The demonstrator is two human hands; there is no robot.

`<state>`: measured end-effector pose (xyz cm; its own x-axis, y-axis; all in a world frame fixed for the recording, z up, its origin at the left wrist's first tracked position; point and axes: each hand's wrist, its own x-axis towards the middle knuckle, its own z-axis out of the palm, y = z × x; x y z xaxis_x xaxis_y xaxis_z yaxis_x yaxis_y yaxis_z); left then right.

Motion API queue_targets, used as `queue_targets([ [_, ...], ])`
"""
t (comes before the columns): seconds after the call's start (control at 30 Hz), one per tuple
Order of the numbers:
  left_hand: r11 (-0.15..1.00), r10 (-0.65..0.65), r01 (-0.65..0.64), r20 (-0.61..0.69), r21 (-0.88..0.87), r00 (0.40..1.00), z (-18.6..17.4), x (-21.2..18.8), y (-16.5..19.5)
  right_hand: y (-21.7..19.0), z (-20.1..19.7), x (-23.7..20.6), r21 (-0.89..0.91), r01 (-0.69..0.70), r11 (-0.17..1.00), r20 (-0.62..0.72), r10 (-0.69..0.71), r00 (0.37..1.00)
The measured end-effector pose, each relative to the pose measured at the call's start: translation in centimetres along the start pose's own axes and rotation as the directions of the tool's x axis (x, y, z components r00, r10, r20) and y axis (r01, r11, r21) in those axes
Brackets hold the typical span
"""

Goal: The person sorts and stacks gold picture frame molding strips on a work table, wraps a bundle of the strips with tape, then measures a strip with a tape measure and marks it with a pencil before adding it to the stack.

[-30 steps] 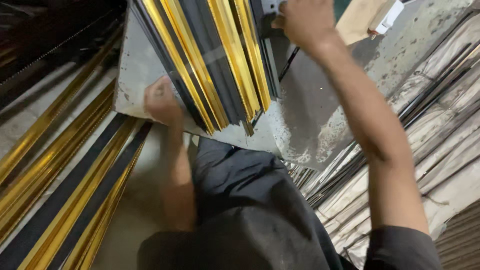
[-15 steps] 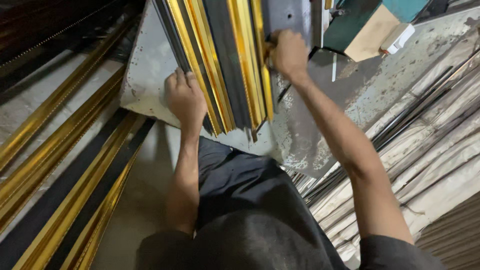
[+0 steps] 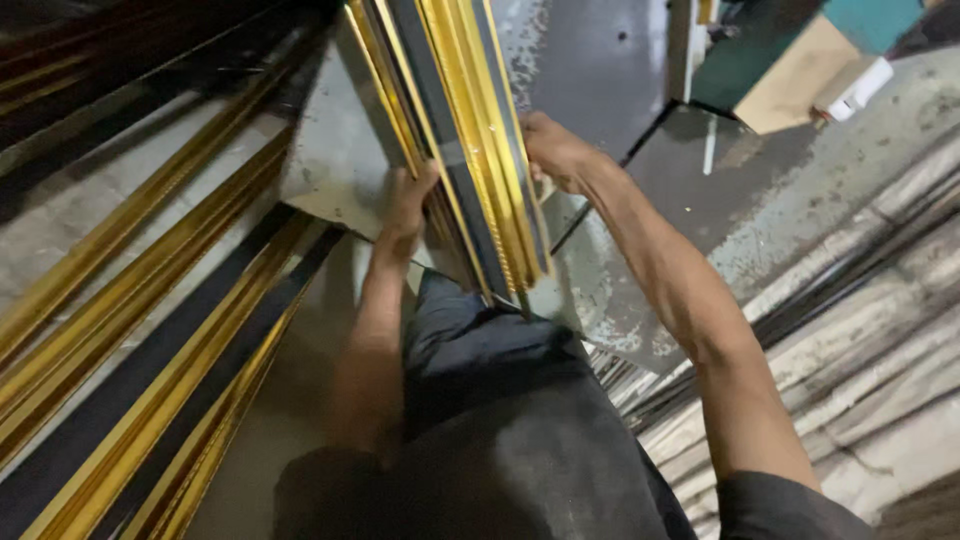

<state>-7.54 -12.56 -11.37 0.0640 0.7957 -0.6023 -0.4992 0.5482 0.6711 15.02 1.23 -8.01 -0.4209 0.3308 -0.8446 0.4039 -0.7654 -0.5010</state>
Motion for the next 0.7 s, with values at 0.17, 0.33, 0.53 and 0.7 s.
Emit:
queue_targets([
  [0.17,0.905,-0.103,0.123,0.069,-0.407,0.992,1.4,0.3,-1.5,-0.2,0.4,0.0,0.098,0.022,0.995,-0.004,-0.021,1.000],
  [0.33,0.965,-0.122,0.117,-0.007,-0.237,0.992,3.8,0.8,0.9,0.2,0.6,-1.4,0.205,0.100,0.974,-0.073,-0.086,0.994],
  [0.53,0.808,-0.467,0.494,-0.160,0.321,0.869,4.3,-3.2,7.3,2.3,2.0,-6.9,0.323,0.065,0.944,-0.250,0.019,0.968],
  [0.7,0.916,-0.371,0.328,0.176,0.231,0.912,4.2,-4.5,1.6,9.4,3.6,-13.3,0.545,0.122,0.830,-0.307,0.062,0.950],
])
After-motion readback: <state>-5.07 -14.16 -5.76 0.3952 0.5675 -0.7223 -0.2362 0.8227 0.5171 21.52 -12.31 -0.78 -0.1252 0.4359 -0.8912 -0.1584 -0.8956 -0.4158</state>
